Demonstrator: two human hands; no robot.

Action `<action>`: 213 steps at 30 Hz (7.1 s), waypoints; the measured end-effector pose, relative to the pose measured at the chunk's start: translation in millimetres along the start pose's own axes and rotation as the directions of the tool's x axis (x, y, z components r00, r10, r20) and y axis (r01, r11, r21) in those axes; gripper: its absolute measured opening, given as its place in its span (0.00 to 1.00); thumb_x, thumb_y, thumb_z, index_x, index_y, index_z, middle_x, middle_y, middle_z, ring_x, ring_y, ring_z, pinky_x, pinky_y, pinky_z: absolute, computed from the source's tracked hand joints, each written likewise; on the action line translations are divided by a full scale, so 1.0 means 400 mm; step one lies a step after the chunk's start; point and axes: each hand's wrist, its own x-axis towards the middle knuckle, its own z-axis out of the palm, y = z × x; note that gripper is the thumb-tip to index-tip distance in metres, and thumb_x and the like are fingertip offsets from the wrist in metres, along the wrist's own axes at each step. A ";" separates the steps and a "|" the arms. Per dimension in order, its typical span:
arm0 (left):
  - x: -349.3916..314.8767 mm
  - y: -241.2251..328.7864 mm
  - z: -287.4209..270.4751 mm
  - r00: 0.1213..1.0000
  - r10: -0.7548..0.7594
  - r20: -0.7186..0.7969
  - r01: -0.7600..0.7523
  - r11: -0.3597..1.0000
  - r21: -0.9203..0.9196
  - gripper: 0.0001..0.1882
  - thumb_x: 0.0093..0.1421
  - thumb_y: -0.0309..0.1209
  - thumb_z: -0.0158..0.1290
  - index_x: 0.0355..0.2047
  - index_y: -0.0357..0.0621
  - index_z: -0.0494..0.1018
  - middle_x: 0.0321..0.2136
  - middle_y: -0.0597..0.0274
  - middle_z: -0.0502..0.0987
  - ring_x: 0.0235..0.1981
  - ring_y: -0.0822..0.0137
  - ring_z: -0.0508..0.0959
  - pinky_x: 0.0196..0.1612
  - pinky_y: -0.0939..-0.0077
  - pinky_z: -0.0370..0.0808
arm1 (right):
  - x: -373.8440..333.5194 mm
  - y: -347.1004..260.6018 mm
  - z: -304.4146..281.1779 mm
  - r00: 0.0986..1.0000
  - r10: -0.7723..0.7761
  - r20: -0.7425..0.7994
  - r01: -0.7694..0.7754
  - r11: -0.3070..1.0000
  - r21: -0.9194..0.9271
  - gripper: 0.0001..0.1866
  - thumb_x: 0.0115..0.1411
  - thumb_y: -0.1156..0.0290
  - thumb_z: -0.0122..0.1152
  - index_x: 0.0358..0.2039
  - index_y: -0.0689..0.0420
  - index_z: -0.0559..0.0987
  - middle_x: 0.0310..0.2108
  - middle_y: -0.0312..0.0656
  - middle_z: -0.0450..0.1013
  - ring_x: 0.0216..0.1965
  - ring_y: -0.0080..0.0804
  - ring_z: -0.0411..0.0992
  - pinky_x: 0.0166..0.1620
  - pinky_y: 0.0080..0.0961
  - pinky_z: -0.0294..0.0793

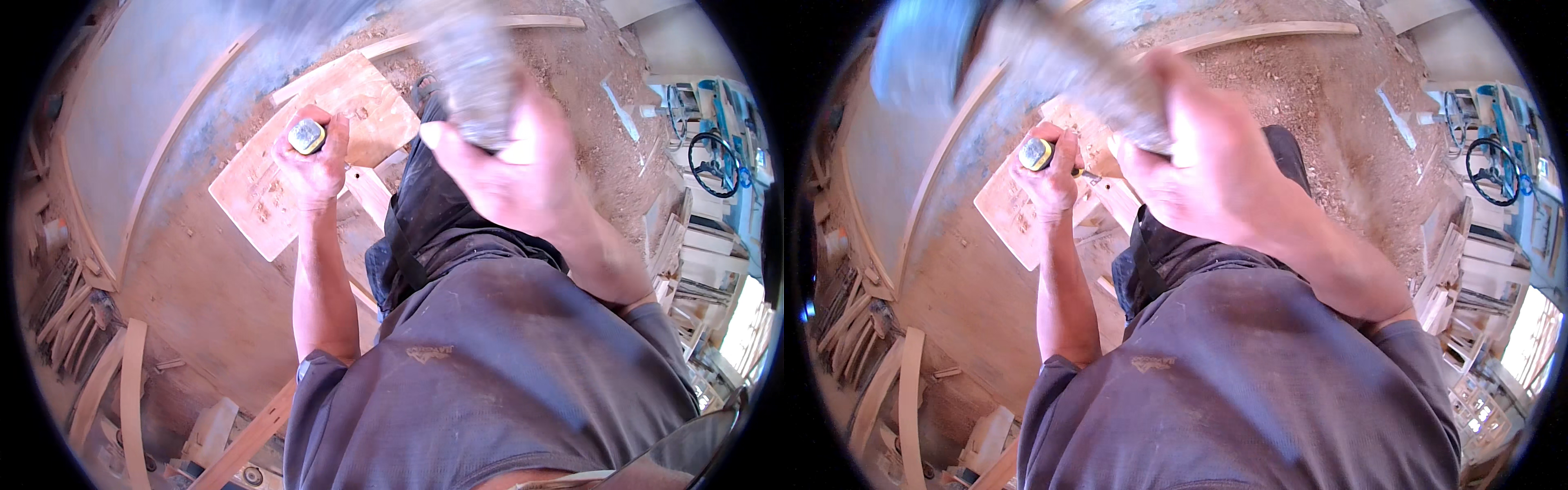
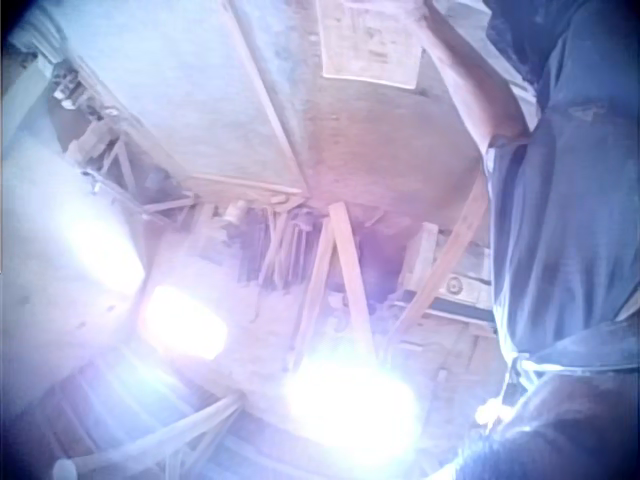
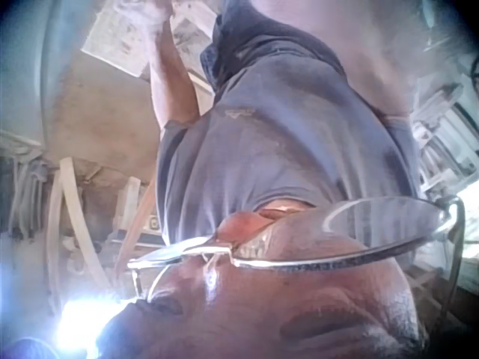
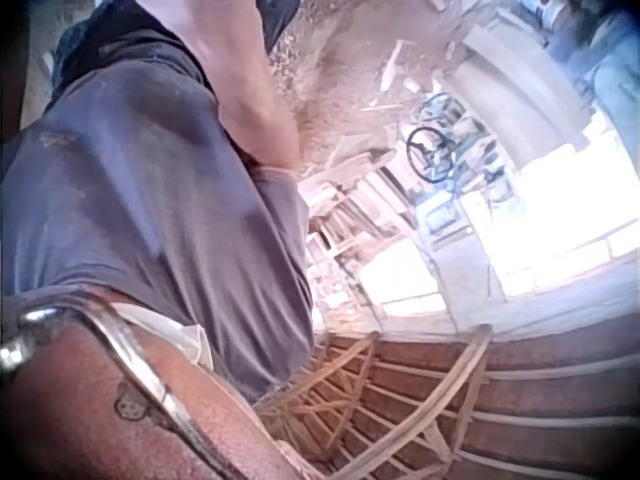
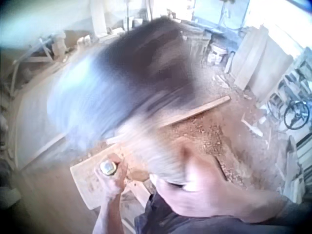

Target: The person carves a piece of wood using a chisel and a hammer, then sands the edge of the wood with a sanding block.

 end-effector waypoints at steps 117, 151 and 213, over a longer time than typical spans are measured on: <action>-0.166 -0.197 -0.067 0.492 -0.851 -0.185 0.867 0.499 0.013 0.21 0.59 0.26 0.64 0.48 0.27 0.72 0.25 0.55 0.79 0.16 0.72 0.72 0.19 0.77 0.67 | 0.000 0.488 0.055 0.459 0.689 0.561 -0.864 0.492 0.104 0.16 0.56 0.74 0.64 0.43 0.68 0.74 0.21 0.40 0.72 0.17 0.24 0.71 0.22 0.27 0.70; 0.093 0.025 -0.033 0.947 -0.300 -0.114 0.271 0.938 -0.214 0.06 0.64 0.22 0.54 0.29 0.38 0.71 0.16 0.61 0.67 0.17 0.69 0.66 0.25 0.69 0.67 | -0.023 0.475 0.079 0.480 0.719 0.503 -0.835 0.551 0.010 0.11 0.57 0.76 0.66 0.38 0.66 0.75 0.23 0.40 0.73 0.20 0.25 0.72 0.23 0.25 0.74; 0.030 0.034 -0.123 0.994 -0.026 -0.102 -0.015 0.925 -0.380 0.10 0.62 0.16 0.57 0.38 0.48 0.77 0.34 0.60 0.72 0.36 0.63 0.74 0.37 0.61 0.75 | -0.046 0.448 0.062 0.487 0.760 0.431 -0.827 0.560 -0.053 0.20 0.55 0.75 0.65 0.47 0.68 0.74 0.24 0.43 0.75 0.20 0.28 0.74 0.24 0.28 0.75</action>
